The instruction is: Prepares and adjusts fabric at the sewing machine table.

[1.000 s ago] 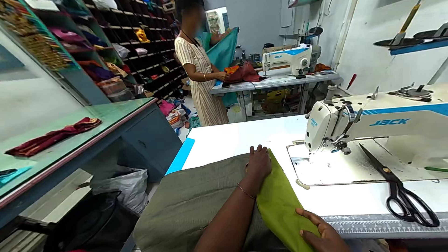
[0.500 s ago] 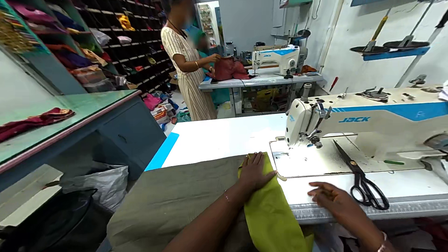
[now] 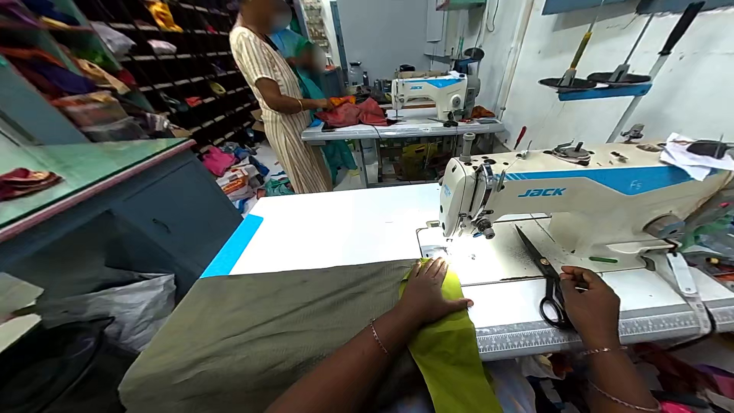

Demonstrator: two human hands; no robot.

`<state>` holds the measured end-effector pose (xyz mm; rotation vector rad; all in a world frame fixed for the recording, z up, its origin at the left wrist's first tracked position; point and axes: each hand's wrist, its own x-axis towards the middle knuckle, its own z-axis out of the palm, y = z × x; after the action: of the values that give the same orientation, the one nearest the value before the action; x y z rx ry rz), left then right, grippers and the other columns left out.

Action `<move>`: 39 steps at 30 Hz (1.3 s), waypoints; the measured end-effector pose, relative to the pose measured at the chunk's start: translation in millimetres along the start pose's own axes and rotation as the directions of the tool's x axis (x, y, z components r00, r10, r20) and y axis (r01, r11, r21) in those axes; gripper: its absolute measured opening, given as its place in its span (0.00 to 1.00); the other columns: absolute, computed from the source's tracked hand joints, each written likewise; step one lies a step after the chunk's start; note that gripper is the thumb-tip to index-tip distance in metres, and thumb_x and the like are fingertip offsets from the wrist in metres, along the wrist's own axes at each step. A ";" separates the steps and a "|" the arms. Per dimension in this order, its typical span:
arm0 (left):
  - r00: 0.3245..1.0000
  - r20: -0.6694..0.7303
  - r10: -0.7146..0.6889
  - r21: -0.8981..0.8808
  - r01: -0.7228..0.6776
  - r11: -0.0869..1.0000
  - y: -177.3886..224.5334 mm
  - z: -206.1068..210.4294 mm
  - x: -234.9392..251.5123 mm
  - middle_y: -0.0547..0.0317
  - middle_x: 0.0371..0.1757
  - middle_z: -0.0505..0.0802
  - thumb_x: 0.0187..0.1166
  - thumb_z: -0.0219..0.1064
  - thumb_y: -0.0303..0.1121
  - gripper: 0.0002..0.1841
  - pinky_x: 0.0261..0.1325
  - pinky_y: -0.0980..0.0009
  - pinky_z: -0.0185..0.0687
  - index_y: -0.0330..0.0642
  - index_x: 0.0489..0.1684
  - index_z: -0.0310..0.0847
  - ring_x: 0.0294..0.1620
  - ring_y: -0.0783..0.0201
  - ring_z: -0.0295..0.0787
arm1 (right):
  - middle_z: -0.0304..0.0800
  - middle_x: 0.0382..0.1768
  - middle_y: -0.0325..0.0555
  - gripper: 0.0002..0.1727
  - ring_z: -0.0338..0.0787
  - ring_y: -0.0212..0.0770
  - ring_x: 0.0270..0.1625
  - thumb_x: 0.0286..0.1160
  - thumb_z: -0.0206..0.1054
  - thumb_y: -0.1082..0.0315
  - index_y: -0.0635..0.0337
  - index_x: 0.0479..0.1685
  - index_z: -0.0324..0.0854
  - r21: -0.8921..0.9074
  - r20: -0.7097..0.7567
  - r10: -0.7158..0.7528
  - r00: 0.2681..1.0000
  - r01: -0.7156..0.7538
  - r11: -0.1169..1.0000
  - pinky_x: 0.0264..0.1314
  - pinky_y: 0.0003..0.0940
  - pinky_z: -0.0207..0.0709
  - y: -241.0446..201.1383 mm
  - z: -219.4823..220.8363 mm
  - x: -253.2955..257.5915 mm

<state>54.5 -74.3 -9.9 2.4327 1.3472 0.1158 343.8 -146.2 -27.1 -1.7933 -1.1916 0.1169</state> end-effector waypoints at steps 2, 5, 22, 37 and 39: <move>1.000 -0.010 -0.003 -0.010 0.003 1.000 0.4 1.0 4.8 0.56 0.96 0.60 0.71 0.59 0.77 0.57 0.96 0.48 0.33 0.44 0.95 0.52 0.97 0.59 0.47 | 0.90 0.50 0.65 0.12 0.90 0.58 0.51 0.86 0.61 0.74 0.72 0.59 0.84 -0.013 0.044 0.049 0.998 -0.048 0.999 0.56 0.57 0.81 -2.4 0.2 1.8; 1.000 -0.018 -0.005 -0.013 0.005 1.000 1.5 -0.2 8.5 0.55 0.95 0.61 0.71 0.60 0.77 0.57 0.96 0.49 0.34 0.42 0.94 0.54 0.96 0.58 0.49 | 0.88 0.53 0.68 0.12 0.89 0.61 0.53 0.84 0.61 0.76 0.73 0.58 0.84 -0.115 0.078 0.024 0.997 -0.015 0.993 0.59 0.59 0.80 -5.9 3.7 4.2; 0.998 -0.021 -0.060 -0.010 0.060 0.998 9.4 -4.7 15.1 0.49 0.95 0.61 0.70 0.63 0.76 0.58 0.96 0.53 0.34 0.35 0.92 0.55 0.96 0.57 0.49 | 0.86 0.67 0.59 0.27 0.82 0.59 0.71 0.76 0.60 0.83 0.57 0.75 0.83 0.033 0.686 -0.405 0.604 0.531 0.847 0.77 0.53 0.72 -72.8 83.6 23.8; 0.997 -0.025 -0.068 0.013 0.069 0.998 10.7 -4.2 17.7 0.51 0.95 0.60 0.70 0.61 0.77 0.58 0.96 0.52 0.33 0.37 0.93 0.54 0.97 0.58 0.47 | 0.87 0.58 0.64 0.17 0.89 0.58 0.58 0.77 0.65 0.81 0.69 0.64 0.86 0.017 0.616 -0.352 0.705 0.435 0.900 0.65 0.52 0.81 -76.5 78.3 19.5; 0.997 -0.018 -0.073 0.001 0.073 0.997 10.0 -5.0 18.3 0.51 0.95 0.60 0.70 0.60 0.77 0.58 0.96 0.53 0.32 0.37 0.92 0.55 0.97 0.58 0.46 | 0.92 0.54 0.61 0.15 0.92 0.56 0.54 0.80 0.64 0.79 0.68 0.61 0.87 -0.008 0.550 -0.314 0.774 0.381 0.925 0.61 0.53 0.84 -76.7 54.4 19.4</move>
<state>71.2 -62.5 -3.6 2.3862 1.4424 0.1178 273.7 -90.3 7.4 -1.6512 -1.9609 0.3612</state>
